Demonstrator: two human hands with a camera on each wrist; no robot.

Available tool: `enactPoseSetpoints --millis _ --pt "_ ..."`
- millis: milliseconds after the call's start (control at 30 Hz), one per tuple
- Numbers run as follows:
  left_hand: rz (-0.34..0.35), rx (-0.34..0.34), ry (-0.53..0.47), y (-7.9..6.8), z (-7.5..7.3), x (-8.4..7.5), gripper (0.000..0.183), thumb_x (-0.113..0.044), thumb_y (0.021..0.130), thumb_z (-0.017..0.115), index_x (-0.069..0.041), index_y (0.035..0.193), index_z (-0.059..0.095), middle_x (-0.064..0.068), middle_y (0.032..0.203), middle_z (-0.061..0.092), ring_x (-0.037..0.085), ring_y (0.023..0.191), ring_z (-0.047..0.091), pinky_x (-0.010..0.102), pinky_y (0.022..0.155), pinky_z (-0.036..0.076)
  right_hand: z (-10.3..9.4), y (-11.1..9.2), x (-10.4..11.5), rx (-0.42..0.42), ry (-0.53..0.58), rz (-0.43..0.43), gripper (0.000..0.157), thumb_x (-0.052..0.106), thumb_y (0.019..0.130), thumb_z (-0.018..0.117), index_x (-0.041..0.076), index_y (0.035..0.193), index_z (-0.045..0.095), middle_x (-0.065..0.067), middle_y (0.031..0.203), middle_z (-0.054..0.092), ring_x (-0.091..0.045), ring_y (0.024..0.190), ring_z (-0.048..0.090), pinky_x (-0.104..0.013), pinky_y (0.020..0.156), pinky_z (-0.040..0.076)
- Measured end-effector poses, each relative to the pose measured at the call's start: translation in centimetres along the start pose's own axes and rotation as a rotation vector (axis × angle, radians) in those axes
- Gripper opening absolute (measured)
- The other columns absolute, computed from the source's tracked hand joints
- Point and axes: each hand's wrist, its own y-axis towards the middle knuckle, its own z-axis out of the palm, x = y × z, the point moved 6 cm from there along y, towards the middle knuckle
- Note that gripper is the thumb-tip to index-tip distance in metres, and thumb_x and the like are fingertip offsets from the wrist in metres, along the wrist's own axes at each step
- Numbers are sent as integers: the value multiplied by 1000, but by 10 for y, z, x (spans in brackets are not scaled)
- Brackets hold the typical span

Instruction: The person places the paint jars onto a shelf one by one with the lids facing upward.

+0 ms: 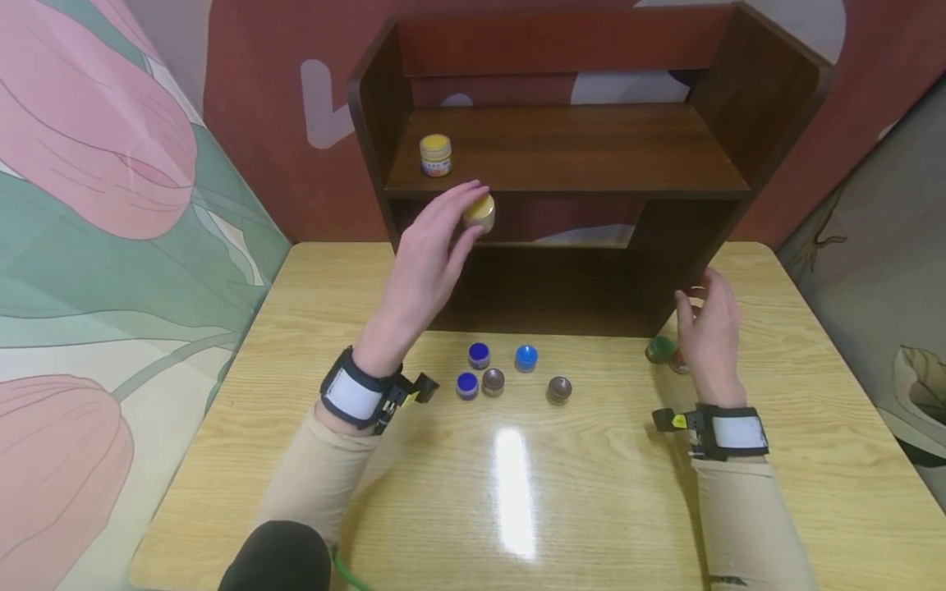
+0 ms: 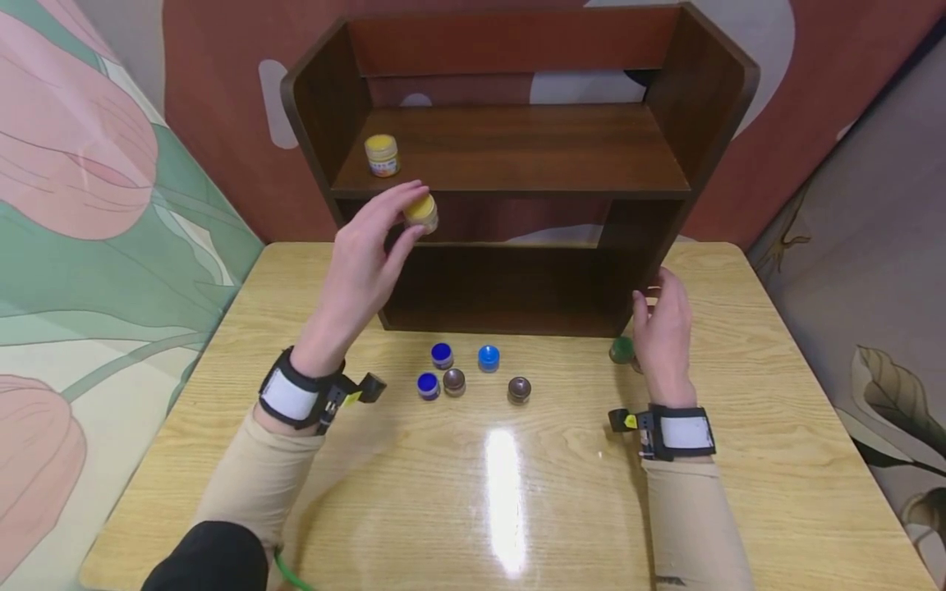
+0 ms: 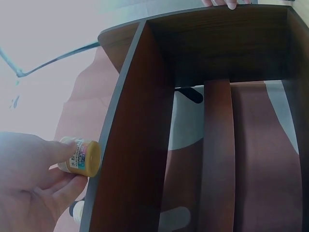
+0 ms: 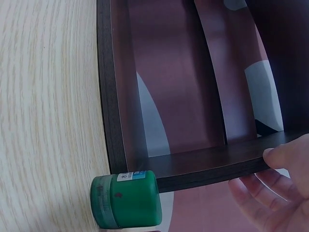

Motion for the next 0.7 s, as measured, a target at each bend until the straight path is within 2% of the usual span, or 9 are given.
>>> enactPoseSetpoints --millis 33,100,400,700 --pt "-2 2 1 1 0 0 42 -14 97 63 -5 138 57 11 146 56 22 137 53 30 116 41 0 0 0 2 5 1 42 13 101 55 2 141 47 -22 133 56 -37 116 59 -52 88 52" --pt "-5 5 1 4 1 -1 42 -15 98 62 -5 138 56 11 146 56 22 138 52 30 116 41 0 0 0 4 4 4 42 14 101 54 3 142 46 -22 133 56 -36 116 59 -53 89 52" --pt "13 8 10 18 1 -5 42 -16 99 61 -5 139 56 11 147 55 21 139 51 27 116 39 0 -1 0 5 5 7 43 13 101 54 1 142 46 -23 132 56 -37 116 59 -49 86 51" --pt "16 1 -6 26 3 -8 40 -14 99 59 -5 139 57 12 147 55 22 138 52 26 116 40 0 0 0 7 0 6 43 14 101 55 4 142 46 -22 133 57 -36 117 59 -55 90 52"
